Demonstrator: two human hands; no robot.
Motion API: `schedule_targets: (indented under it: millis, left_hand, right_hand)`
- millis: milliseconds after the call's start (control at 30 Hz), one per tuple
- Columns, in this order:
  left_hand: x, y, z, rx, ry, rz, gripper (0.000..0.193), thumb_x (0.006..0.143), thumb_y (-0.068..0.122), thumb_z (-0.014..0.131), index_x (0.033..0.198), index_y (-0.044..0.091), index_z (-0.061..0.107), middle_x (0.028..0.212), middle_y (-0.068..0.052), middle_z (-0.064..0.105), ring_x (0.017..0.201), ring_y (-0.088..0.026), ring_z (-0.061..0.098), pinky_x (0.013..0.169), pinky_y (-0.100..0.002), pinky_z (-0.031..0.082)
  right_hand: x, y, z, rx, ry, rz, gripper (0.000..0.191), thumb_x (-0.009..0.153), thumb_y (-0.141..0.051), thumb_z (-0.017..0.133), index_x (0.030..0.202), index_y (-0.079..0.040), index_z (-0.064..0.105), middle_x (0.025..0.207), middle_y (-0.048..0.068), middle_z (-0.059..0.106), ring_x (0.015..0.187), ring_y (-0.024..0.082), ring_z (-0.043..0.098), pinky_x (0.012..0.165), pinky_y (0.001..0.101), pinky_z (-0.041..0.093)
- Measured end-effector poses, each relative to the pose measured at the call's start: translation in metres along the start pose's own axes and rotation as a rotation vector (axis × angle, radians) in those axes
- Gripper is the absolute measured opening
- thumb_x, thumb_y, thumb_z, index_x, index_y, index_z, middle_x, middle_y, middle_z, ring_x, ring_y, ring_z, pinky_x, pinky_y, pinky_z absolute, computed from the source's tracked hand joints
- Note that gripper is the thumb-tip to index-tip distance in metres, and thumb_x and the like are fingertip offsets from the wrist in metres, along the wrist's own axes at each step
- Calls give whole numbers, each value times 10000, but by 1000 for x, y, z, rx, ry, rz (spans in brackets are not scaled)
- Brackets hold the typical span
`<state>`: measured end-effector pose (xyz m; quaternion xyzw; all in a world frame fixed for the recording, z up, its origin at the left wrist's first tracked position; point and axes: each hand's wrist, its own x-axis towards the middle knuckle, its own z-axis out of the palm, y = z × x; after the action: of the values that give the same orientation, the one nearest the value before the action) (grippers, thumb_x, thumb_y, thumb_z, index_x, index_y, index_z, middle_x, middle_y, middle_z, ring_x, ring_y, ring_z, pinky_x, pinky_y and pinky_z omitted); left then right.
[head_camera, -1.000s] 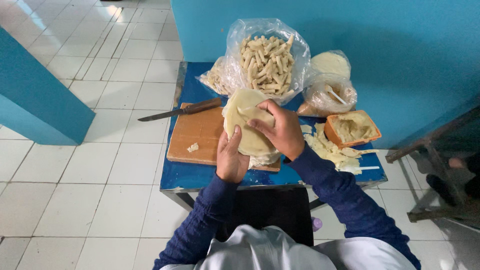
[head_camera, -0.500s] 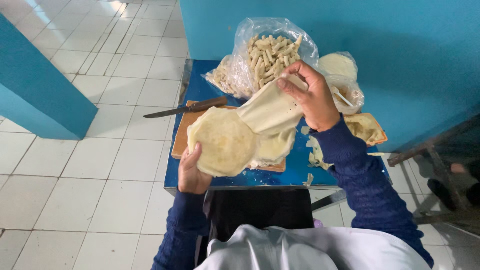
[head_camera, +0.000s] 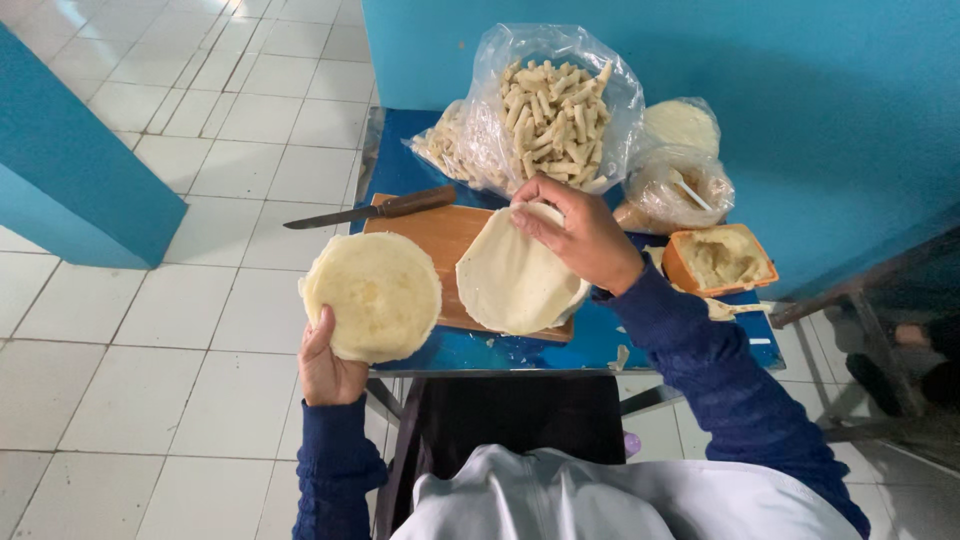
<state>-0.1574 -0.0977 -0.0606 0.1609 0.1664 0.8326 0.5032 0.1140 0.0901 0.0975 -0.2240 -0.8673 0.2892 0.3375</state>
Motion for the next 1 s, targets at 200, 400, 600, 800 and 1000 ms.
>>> schedule_targets:
  millis: [200, 400, 600, 800, 1000]
  left_hand:
    - [-1, 0, -3, -9, -1, -13, 553, 1069, 155, 490, 1571, 17, 304, 1529, -186, 486, 1374, -362, 529, 1105, -563, 469]
    - [-1, -1, -6, -10, 24, -13, 531, 1088, 159, 496, 1565, -2, 326, 1526, -199, 491, 1377, -359, 527, 1122, -539, 463]
    - [-1, -2, -4, 3, 40, -11, 520, 1075, 153, 490, 1555, 14, 344, 1529, -169, 495, 1380, -336, 531, 1134, -529, 455]
    - [-3, 0, 4, 1, 32, -14, 517, 1076, 151, 489, 1554, 10, 350, 1534, -174, 485, 1386, -346, 517, 1135, -540, 449]
    - [-6, 1, 18, 40, 26, -24, 546, 1065, 160, 493, 1564, 13, 329, 1538, -170, 483, 1384, -344, 525, 1130, -546, 448]
  right_hand:
    - [-7, 72, 6, -192, 12, 128, 198, 984, -204, 731, 1073, -53, 640, 949, 55, 711, 820, 180, 673, 734, 330, 531]
    - [-27, 80, -19, 4, -152, 179, 599, 808, -80, 821, 1351, -124, 571, 1205, 85, 548, 910, 202, 581, 775, 335, 555]
    - [-33, 65, -31, -201, -158, 186, 600, 741, 35, 814, 1268, -184, 627, 1453, 85, 373, 987, 187, 632, 825, 323, 569]
    - [-36, 65, -29, -305, -118, 79, 484, 762, -36, 783, 1210, -158, 646, 1395, 117, 416, 1122, 270, 603, 825, 372, 571]
    - [-15, 79, -3, -503, 35, -72, 185, 870, -171, 783, 1046, -149, 730, 979, 84, 630, 996, 312, 620, 885, 427, 495]
